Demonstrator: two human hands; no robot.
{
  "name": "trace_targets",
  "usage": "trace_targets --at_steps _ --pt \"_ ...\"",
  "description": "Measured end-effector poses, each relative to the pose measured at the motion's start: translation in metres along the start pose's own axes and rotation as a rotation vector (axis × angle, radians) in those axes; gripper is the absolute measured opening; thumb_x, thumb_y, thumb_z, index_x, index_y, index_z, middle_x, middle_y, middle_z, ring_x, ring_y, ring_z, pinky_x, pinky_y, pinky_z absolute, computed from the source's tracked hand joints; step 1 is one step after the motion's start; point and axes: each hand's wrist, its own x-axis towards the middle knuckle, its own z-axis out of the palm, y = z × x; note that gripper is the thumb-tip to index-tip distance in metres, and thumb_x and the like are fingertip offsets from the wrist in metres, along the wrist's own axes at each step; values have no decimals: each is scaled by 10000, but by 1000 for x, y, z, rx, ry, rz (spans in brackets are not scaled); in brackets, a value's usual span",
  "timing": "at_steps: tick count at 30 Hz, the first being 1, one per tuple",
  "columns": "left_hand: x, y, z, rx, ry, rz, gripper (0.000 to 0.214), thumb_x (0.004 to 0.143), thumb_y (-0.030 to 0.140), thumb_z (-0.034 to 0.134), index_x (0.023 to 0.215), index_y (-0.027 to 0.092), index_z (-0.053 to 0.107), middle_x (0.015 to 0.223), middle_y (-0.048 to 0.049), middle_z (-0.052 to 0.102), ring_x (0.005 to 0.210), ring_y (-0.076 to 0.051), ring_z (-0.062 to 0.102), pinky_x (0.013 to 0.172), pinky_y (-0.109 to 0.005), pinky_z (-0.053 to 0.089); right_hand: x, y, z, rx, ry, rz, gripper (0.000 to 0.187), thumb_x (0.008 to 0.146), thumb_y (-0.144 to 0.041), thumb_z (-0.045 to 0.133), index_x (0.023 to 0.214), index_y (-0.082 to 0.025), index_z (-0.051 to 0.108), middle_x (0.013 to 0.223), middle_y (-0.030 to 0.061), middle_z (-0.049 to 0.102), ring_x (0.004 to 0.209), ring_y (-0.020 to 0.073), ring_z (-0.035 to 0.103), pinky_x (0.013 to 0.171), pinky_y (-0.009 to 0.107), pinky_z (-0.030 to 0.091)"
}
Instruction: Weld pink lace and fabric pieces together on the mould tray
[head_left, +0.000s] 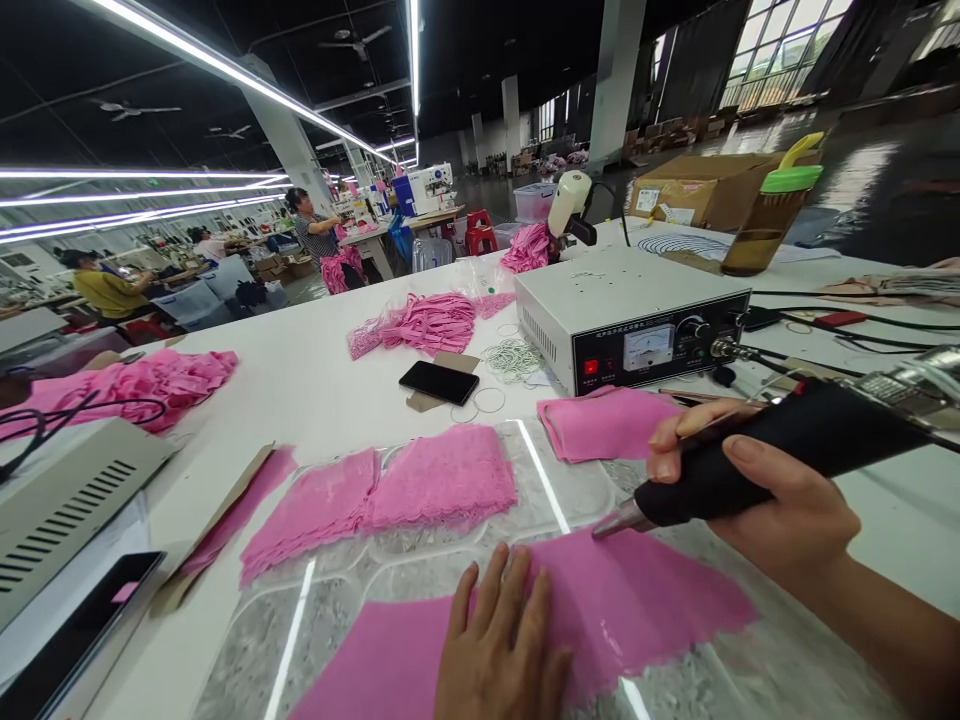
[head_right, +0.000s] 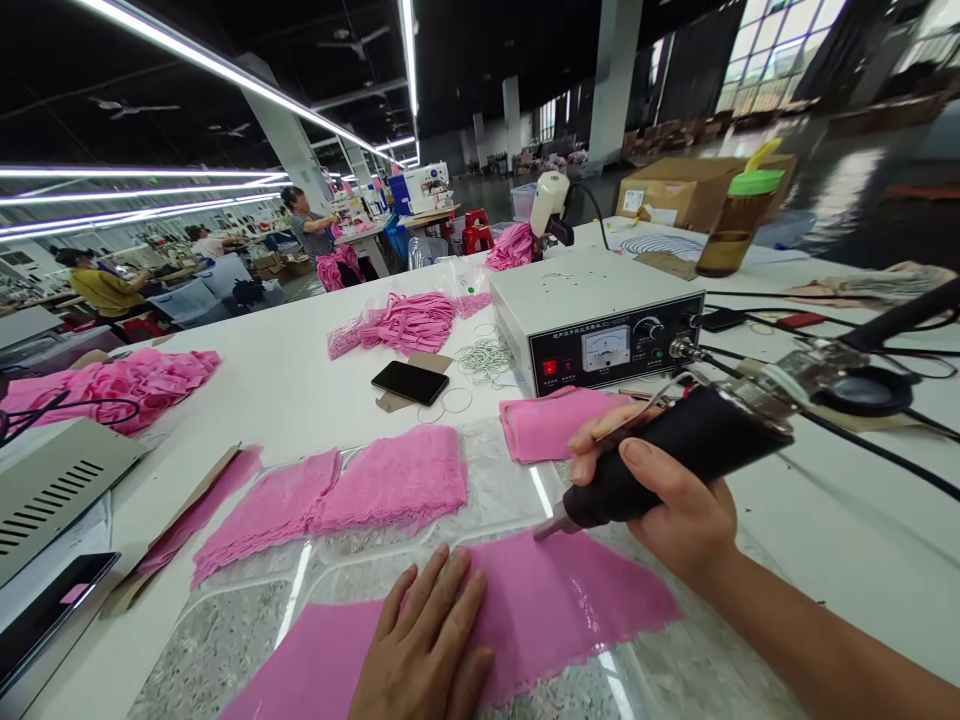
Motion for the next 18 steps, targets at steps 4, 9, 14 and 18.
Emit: trace_targets --at_steps 4,9,14,18 --pt "-6 -3 4 -3 3 19 327 979 373 453 1149 173 647 1208 -57 681 1155 -227 596 1152 -383 216 2 -3 -3 -14 21 -4 126 690 -326 697 724 -204 704 676 63 652 498 191 589 457 329 529" --pt "-10 -4 8 -18 -26 40 328 964 363 487 1182 169 637 1255 -84 654 1194 -239 581 1193 -419 122 5 -7 2 -47 26 -13 141 667 -338 690 701 -203 716 631 60 641 475 191 579 460 330 514" --pt "-14 4 19 -110 74 -102 343 962 419 494 1137 174 658 1214 -89 677 1203 -234 579 1197 -417 128 11 -13 -2 -95 63 -50 108 654 -300 661 683 -210 715 625 57 638 484 200 577 433 335 511" --pt "-17 7 26 -148 113 -128 339 963 416 493 1123 173 668 1201 -93 683 1232 -226 558 1195 -418 139 11 -19 -10 -124 98 -68 121 654 -312 642 669 -209 704 610 54 622 480 185 561 434 323 508"
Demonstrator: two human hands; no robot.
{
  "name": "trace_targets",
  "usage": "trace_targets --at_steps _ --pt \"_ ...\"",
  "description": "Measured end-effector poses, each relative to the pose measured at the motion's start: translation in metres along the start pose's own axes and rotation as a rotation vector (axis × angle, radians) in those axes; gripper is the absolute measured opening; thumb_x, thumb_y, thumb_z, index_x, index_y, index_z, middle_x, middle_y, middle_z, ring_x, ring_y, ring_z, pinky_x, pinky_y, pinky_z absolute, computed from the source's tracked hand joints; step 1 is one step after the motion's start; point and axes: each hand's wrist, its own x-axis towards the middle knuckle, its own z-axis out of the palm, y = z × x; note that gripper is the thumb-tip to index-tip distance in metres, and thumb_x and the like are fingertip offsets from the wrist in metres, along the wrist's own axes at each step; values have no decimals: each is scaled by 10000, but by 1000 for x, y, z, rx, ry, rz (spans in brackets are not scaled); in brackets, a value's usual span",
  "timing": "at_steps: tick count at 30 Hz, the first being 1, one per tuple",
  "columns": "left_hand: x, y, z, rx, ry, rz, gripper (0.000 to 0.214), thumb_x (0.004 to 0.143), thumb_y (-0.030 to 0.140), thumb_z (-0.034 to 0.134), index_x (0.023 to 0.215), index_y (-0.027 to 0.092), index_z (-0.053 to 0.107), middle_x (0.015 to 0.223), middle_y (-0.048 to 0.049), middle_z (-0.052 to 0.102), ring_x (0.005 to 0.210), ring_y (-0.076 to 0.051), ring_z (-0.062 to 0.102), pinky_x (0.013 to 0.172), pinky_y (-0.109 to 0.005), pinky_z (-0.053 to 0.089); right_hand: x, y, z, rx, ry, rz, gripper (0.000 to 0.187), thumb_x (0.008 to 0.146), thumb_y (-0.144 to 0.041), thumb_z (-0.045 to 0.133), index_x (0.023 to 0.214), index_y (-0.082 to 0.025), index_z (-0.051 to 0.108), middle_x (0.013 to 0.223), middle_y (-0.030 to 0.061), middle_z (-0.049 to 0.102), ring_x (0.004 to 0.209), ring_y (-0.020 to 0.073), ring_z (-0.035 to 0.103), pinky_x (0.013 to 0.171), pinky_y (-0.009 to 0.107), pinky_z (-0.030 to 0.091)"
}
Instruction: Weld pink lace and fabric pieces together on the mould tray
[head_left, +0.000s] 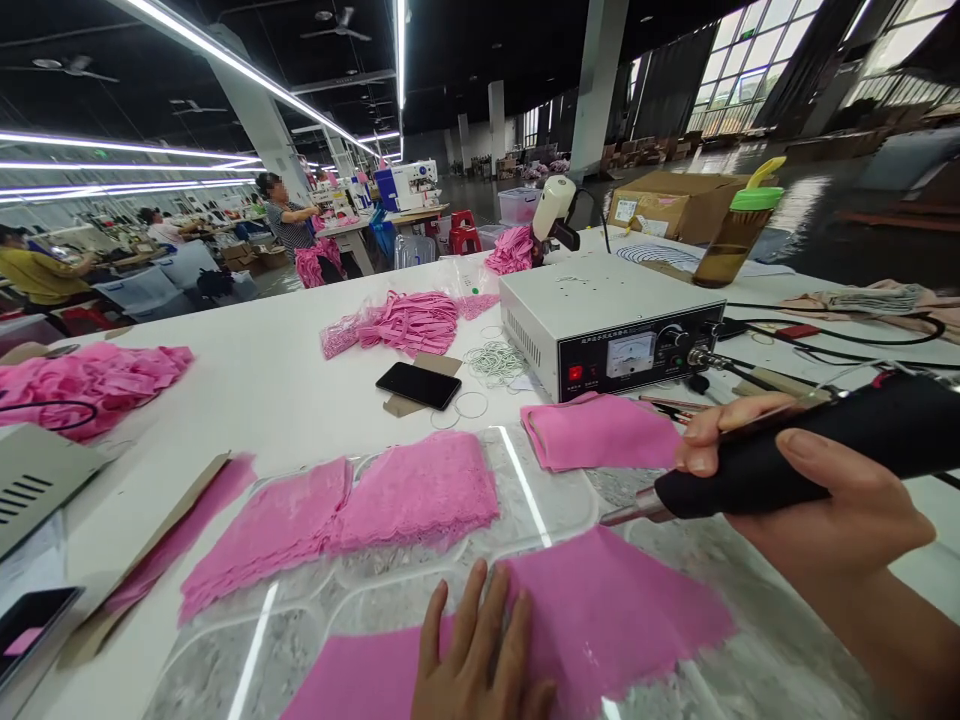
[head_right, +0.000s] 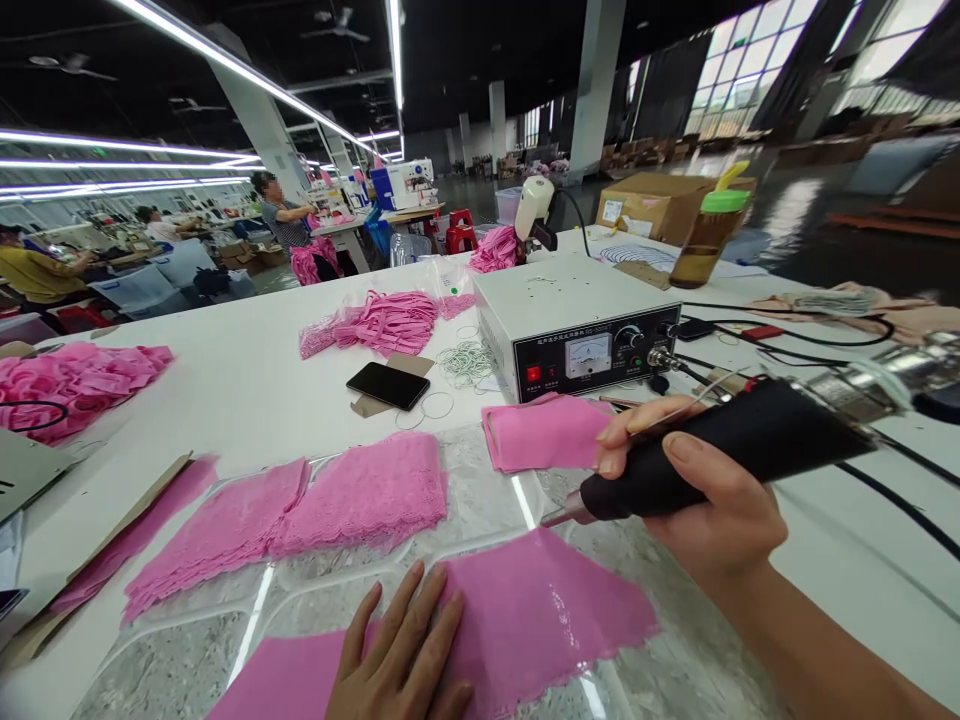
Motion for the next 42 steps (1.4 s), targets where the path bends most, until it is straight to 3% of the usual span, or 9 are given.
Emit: trace_targets --at_steps 6,10,13,16,20,24,28,33,42 --pt "0 -1 -2 6 -19 14 359 943 435 525 1147 174 663 1200 -96 682 1230 -232 558 1194 -423 134 -4 2 -1 30 -65 69 130 672 -339 681 695 -214 708 618 64 619 461 207 558 376 349 494" --pt "4 1 -8 25 -39 22 388 937 461 525 1153 167 656 1190 -107 684 1218 -245 567 1192 -450 120 -9 0 1 3 50 113 85 687 -281 639 684 -218 697 660 72 596 513 209 540 379 355 500" --pt "8 -2 -17 79 -100 94 383 943 436 518 1173 158 646 1202 -112 676 1198 -252 582 1190 -456 109 -12 -2 -1 47 141 160 80 703 -251 604 706 -241 683 691 68 561 587 221 532 400 350 503" --pt "13 -7 -26 143 -176 164 378 950 400 515 1209 149 629 1233 -114 660 1191 -256 587 1185 -454 120 -7 -5 -8 82 104 171 58 667 -237 620 671 -242 678 691 69 573 580 220 541 415 360 521" --pt "31 -7 -31 145 -179 259 335 971 368 482 1160 143 645 1182 -84 688 1142 -230 613 1153 -400 210 1 -10 -16 5 85 101 84 645 -247 624 633 -205 695 657 81 605 509 205 550 410 359 528" --pt "60 5 -22 62 -195 282 348 1013 333 388 1147 134 640 1152 -56 705 1098 -209 629 1031 -361 355 2 -10 -19 54 63 90 99 670 -286 651 667 -201 703 657 71 619 515 195 564 425 335 540" --pt "79 19 -9 -72 -284 248 351 998 307 414 1229 110 592 1201 -104 674 1085 -217 629 855 -367 471 0 -4 -20 132 27 97 88 723 -295 667 723 -211 692 695 55 634 530 189 578 432 325 551" --pt "82 22 0 -140 -300 254 354 970 272 441 1242 96 581 1229 -147 651 1112 -253 608 823 -387 487 1 3 -22 147 -4 77 125 745 -326 686 772 -204 689 720 58 651 532 203 593 446 345 545" --pt "84 18 1 -60 -301 343 343 990 292 422 1250 158 601 1270 -78 645 1131 -240 598 826 -382 463 -2 8 -22 134 10 57 115 777 -325 679 821 -219 686 741 55 655 558 212 599 446 350 551"
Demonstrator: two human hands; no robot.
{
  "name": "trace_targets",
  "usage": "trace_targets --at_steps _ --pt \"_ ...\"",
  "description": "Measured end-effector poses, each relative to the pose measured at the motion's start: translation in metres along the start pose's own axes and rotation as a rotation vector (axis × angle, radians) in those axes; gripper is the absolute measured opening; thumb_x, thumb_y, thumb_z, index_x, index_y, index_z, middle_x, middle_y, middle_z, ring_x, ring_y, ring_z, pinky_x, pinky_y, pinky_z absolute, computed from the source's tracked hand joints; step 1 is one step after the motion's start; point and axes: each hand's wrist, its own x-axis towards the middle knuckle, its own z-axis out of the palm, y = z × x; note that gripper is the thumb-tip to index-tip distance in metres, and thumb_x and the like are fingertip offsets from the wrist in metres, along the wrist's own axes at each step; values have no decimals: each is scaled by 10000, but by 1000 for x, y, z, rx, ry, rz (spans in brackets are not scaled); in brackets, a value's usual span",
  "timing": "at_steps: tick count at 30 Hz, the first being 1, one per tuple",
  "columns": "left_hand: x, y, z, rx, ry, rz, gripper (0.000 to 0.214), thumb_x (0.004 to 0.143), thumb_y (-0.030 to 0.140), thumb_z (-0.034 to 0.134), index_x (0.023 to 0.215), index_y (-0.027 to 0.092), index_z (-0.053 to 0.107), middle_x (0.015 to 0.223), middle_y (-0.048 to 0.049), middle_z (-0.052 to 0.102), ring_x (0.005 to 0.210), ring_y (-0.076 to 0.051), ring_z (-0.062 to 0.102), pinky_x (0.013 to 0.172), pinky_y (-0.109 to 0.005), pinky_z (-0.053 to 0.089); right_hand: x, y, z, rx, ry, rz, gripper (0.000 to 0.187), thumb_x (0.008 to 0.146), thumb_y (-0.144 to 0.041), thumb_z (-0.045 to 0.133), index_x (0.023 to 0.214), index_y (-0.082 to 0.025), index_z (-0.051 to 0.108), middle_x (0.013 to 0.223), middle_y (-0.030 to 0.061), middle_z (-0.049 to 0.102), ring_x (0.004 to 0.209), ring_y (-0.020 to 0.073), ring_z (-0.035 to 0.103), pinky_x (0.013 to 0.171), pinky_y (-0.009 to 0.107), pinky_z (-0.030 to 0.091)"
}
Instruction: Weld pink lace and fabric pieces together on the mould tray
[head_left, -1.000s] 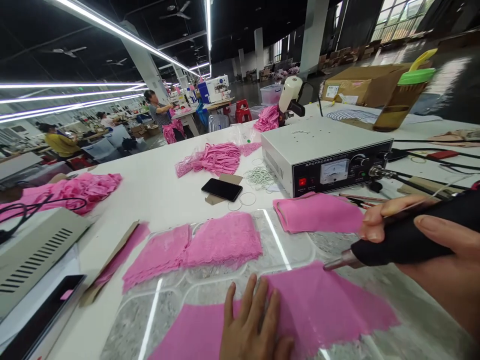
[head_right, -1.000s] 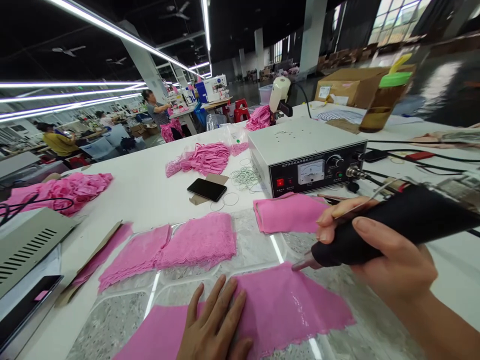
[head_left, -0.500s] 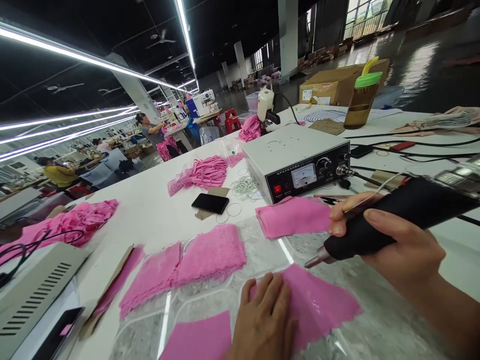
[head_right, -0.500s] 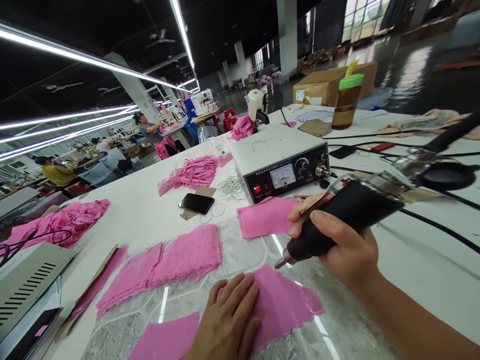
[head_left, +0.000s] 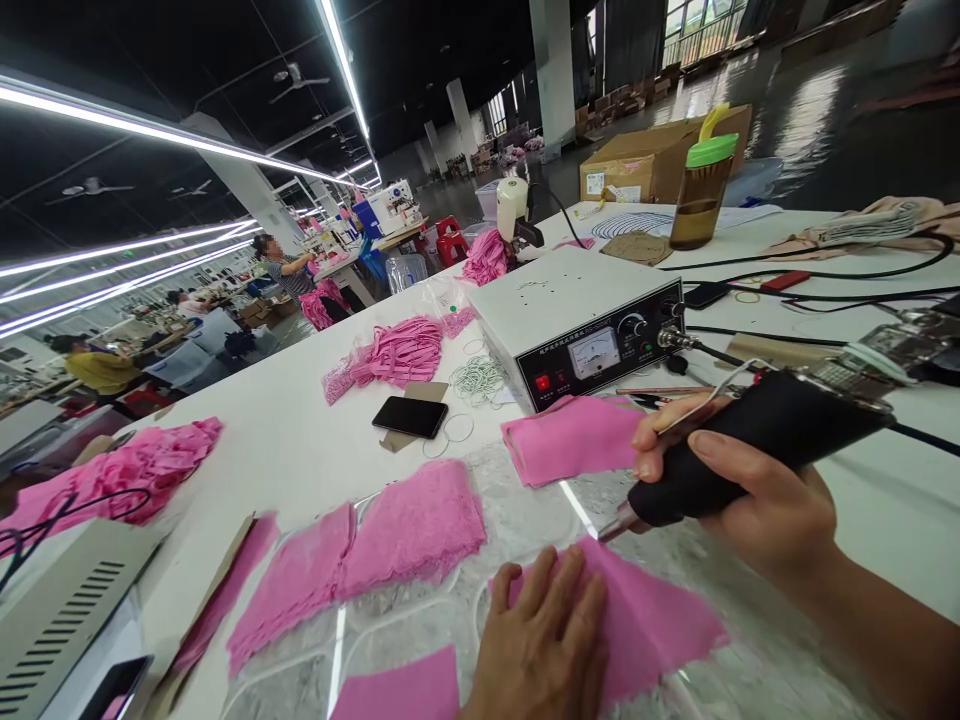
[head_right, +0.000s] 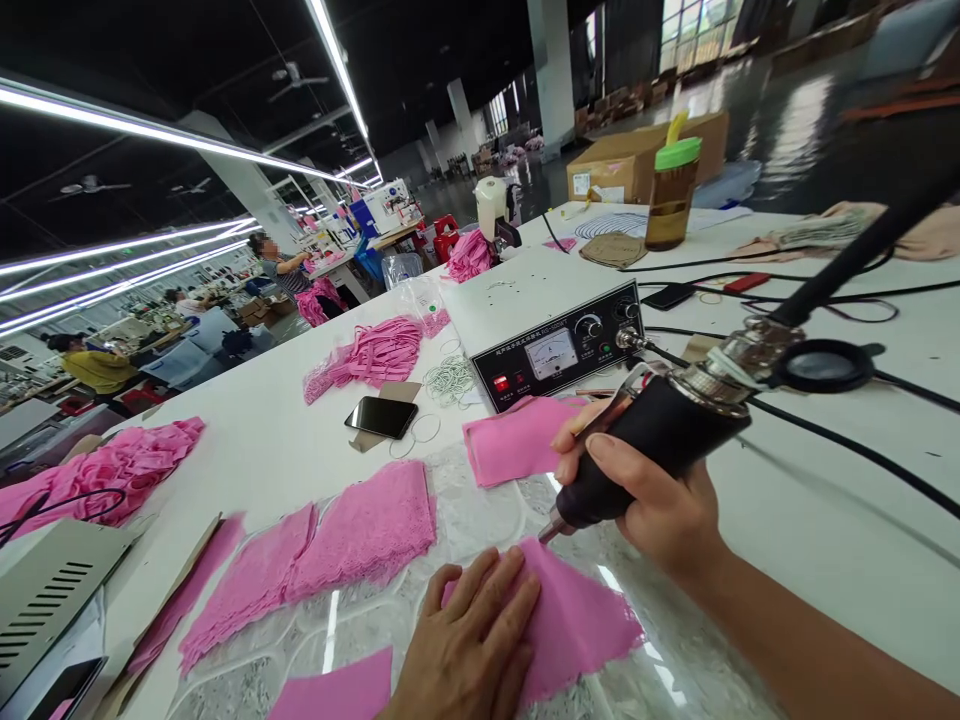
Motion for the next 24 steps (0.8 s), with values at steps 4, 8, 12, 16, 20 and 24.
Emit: trace_targets --at_steps 4,8,12,16,20,24 --pt "0 0 2 34 10 13 334 1000 347 414 1231 223 622 1296 -48 631 1148 -247 594 847 -386 445 0 3 -4 13 -34 3 114 802 -313 646 848 -218 687 781 60 644 574 218 607 417 357 559" --pt "0 1 4 36 0 17 359 1003 396 408 1248 226 609 1314 -44 617 1169 -248 584 864 -392 430 1 4 -5 5 -36 -6 109 799 -309 644 838 -218 690 774 59 637 573 216 602 427 365 570" --pt "-2 1 7 35 1 0 390 1006 445 386 1258 239 600 1321 -51 612 1192 -256 572 894 -406 410 2 4 -4 9 -49 13 107 804 -314 640 845 -229 690 778 57 630 576 223 599 387 361 557" --pt "-4 1 11 27 -16 4 443 986 509 407 1299 238 565 1345 -66 592 1222 -269 551 912 -412 407 3 4 -2 -16 9 -12 92 776 -288 644 810 -216 691 750 55 640 566 196 598 457 331 567" --pt "-6 2 13 36 -19 -11 478 990 548 358 1302 248 562 1343 -59 594 1228 -268 547 908 -421 405 4 2 4 -13 60 -30 82 732 -276 655 753 -205 690 698 43 641 521 171 586 456 294 557" --pt "-6 4 16 57 6 -22 505 998 565 303 1293 257 573 1322 -47 612 1217 -264 552 913 -421 396 2 2 6 -13 55 -27 108 723 -312 680 752 -208 691 688 38 644 517 174 595 455 296 559"
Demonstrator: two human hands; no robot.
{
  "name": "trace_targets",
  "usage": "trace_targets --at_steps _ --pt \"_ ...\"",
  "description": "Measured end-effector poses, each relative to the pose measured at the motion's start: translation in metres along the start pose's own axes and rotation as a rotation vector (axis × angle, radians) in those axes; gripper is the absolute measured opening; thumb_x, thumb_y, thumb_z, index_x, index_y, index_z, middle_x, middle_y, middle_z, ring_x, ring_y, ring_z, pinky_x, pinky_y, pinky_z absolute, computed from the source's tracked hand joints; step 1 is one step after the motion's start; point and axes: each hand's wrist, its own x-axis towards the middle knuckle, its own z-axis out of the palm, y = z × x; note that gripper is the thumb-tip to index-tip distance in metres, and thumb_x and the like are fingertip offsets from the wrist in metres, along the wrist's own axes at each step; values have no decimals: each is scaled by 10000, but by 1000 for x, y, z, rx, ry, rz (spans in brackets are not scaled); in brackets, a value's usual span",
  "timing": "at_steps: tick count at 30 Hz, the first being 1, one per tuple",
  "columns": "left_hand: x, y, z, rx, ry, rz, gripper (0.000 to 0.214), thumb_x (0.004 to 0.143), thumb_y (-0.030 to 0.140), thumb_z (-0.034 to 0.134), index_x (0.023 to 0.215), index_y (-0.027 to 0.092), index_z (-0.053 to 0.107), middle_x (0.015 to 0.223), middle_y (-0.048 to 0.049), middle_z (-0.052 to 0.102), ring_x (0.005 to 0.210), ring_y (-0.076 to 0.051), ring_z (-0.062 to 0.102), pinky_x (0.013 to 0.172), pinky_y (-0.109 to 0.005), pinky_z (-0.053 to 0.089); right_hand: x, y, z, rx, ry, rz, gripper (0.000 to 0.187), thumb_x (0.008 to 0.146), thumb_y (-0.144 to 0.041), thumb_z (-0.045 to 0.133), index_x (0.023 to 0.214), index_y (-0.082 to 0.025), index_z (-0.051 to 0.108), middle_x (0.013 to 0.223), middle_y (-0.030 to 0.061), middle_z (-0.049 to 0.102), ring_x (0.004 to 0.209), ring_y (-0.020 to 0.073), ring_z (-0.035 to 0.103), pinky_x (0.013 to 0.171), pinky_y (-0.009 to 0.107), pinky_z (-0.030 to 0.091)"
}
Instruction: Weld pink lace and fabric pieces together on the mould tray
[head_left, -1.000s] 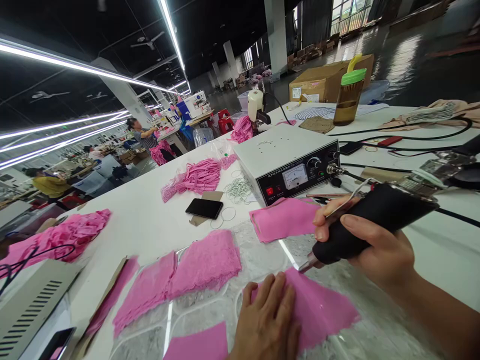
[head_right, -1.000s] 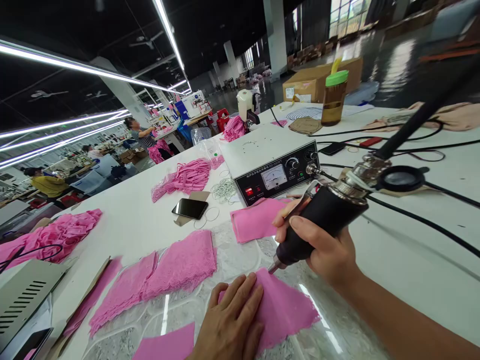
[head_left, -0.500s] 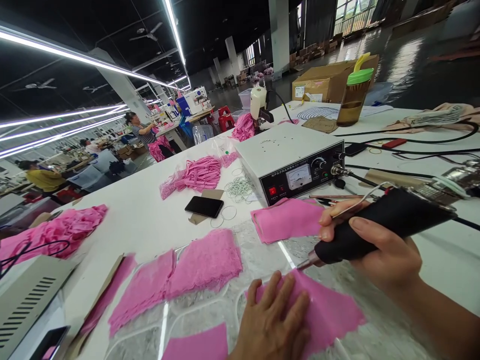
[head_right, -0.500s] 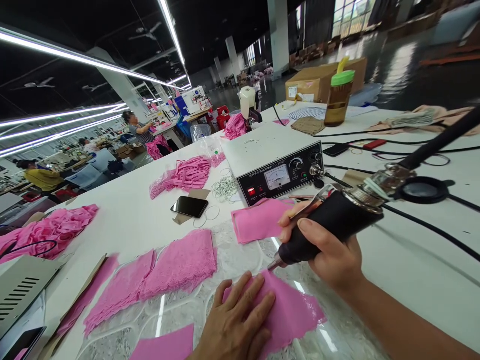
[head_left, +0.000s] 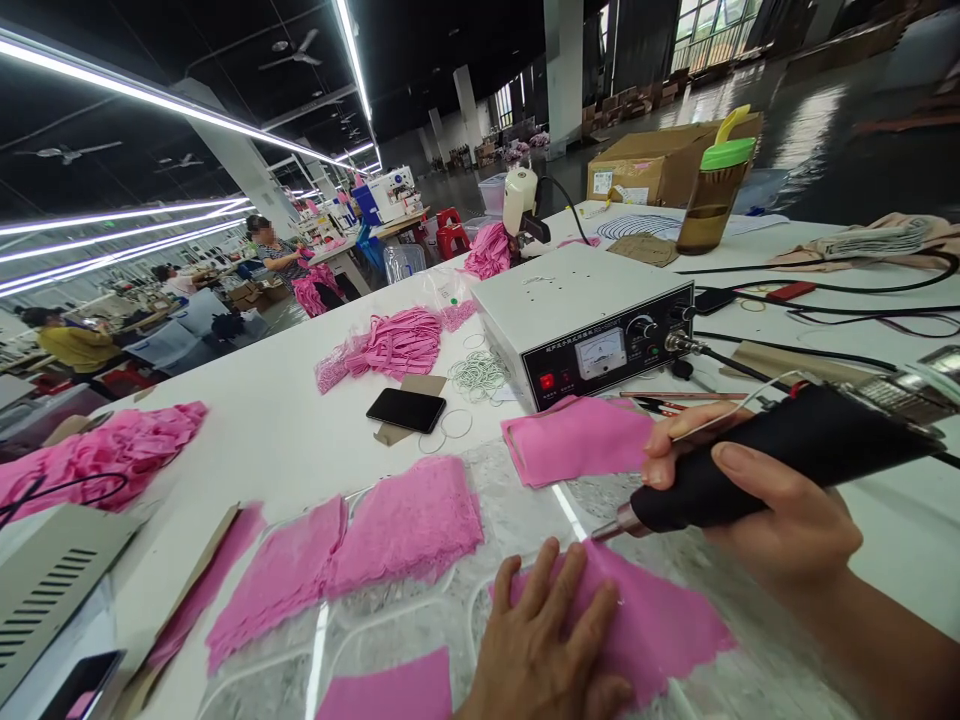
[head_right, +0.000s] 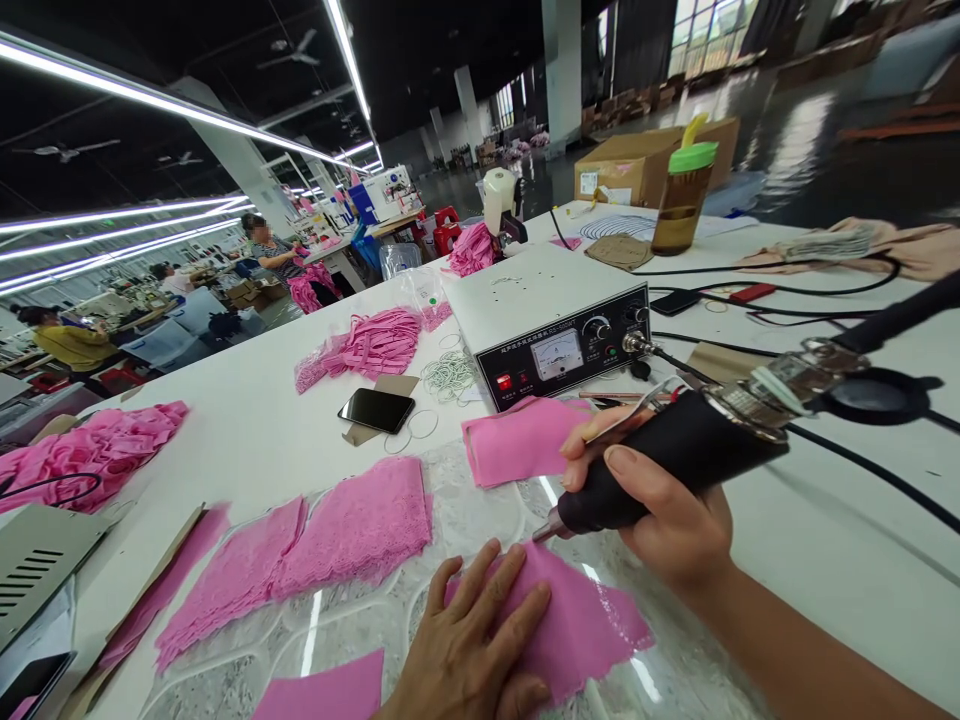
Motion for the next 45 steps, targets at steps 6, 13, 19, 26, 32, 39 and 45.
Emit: trace_targets --at_steps 6,13,19,26,32,39,45 --pt "-4 -1 3 21 -7 15 536 991 583 287 1340 262 539 1368 -47 573 1256 -275 513 922 -427 391 -1 3 -3 -23 -34 2 114 747 -330 683 775 -219 686 711 32 645 529 169 599 483 302 568" --pt "-7 2 11 -14 47 2 533 922 626 445 1297 268 574 1379 -20 561 1310 -280 444 995 -429 363 -1 4 -5 -20 -48 -4 90 758 -300 669 787 -219 693 724 48 649 542 184 604 485 327 568" --pt "-3 4 10 -45 107 -23 513 937 628 409 1256 277 604 1332 -7 601 1288 -253 469 1024 -408 328 -4 2 -2 16 -11 -4 113 740 -311 670 769 -202 682 703 50 635 518 189 586 446 329 549" --pt "-5 4 13 -53 81 -23 536 919 639 434 1283 273 579 1364 -34 571 1313 -272 444 1017 -428 352 -4 1 1 -24 -34 -11 134 749 -335 694 758 -202 684 677 47 634 516 178 581 465 311 551" --pt "-5 6 11 -59 111 -29 532 936 633 400 1264 263 596 1344 -50 590 1302 -271 467 1030 -431 345 -6 0 1 -51 -62 2 122 768 -333 702 747 -224 652 664 29 638 526 183 593 468 320 562" --pt "-9 13 -3 12 247 -75 551 971 609 337 1093 193 677 1120 -48 710 1189 -214 556 1130 -394 241 -5 1 -1 -42 10 5 99 703 -315 681 707 -216 675 641 33 628 510 177 582 482 321 548" --pt "-34 -3 -27 106 68 -36 521 1005 532 322 1134 171 675 1216 -63 672 1250 -222 503 1167 -401 152 -8 0 3 -35 39 71 131 652 -338 690 689 -212 693 626 49 627 494 184 577 496 349 536"
